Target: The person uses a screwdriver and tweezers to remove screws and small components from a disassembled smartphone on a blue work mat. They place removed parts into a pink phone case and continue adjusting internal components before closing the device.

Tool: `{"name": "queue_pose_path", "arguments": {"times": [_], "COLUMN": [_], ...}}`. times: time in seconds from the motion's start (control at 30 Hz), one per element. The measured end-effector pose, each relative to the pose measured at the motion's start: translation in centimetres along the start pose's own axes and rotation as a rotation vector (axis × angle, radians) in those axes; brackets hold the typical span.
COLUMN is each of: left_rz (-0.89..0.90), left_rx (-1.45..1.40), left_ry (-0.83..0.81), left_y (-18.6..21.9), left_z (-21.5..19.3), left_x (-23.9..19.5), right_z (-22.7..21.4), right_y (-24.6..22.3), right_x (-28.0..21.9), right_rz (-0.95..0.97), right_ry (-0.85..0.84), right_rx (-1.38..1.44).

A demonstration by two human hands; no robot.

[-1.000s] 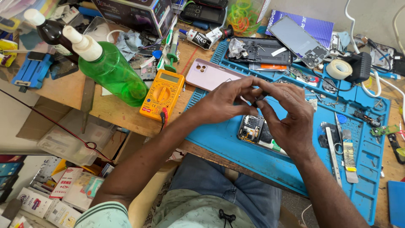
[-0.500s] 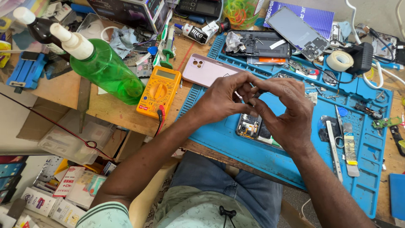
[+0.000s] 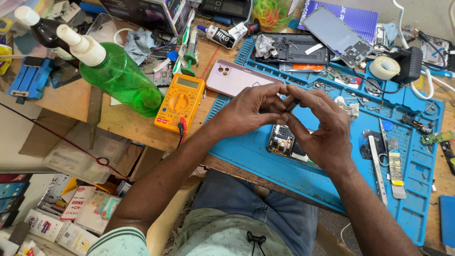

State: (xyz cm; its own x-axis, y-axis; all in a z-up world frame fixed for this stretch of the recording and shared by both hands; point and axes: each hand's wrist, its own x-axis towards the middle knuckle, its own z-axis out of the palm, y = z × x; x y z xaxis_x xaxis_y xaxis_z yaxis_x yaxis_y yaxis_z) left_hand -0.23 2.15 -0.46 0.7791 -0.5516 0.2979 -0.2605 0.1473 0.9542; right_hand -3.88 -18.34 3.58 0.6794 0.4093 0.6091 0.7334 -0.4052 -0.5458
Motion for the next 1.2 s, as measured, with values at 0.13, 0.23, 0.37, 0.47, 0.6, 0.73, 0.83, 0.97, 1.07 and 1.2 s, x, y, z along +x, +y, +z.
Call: {"name": "queue_pose_path", "arguments": {"times": [0.13, 0.23, 0.37, 0.47, 0.6, 0.73, 0.83, 0.97, 1.07, 1.2], "left_rz": [-0.12, 0.019, 0.051, 0.053, -0.004, 0.051, 0.046, 0.066, 0.09, 0.054], "left_rx": [0.264, 0.196, 0.288, 0.338, 0.354, 0.531, 0.537, 0.572, 0.591, 0.612], "left_ry": [0.051, -0.025, 0.069, 0.133, 0.168, 0.18, 0.186, 0.192, 0.184, 0.177], "left_y": [0.2, 0.4, 0.2, 0.0, 0.0, 0.5, 0.7, 0.7, 0.7, 0.7], "left_z": [0.2, -0.7, -1.5, -1.2, -0.4, -0.3, -0.2, -0.2, -0.2, -0.2], "left_x": [0.4, -0.1, -0.8, -1.0, -0.9, -1.0, -1.0, -1.2, -1.1, -1.3], "right_z": [0.0, -0.1, -0.1, 0.0, 0.2, 0.3, 0.3, 0.4, 0.3, 0.0], "right_y": [0.0, 0.0, 0.2, 0.2, 0.2, 0.5, 0.6, 0.6, 0.7, 0.8], "right_x": [0.1, -0.1, -0.3, -0.4, -0.8, -0.8, -0.7, -0.8, -0.8, -0.8], "right_rz": [0.013, 0.008, 0.05, 0.036, 0.134, 0.175, 0.143, 0.164, 0.156, 0.164], "right_ry": [-0.005, -0.014, -0.007, -0.062, -0.055, -0.077, -0.103, -0.116, -0.125, -0.067], "right_rx": [0.013, 0.025, 0.069, 0.085, 0.13, 0.149, 0.154, 0.063, 0.216, 0.292]}}
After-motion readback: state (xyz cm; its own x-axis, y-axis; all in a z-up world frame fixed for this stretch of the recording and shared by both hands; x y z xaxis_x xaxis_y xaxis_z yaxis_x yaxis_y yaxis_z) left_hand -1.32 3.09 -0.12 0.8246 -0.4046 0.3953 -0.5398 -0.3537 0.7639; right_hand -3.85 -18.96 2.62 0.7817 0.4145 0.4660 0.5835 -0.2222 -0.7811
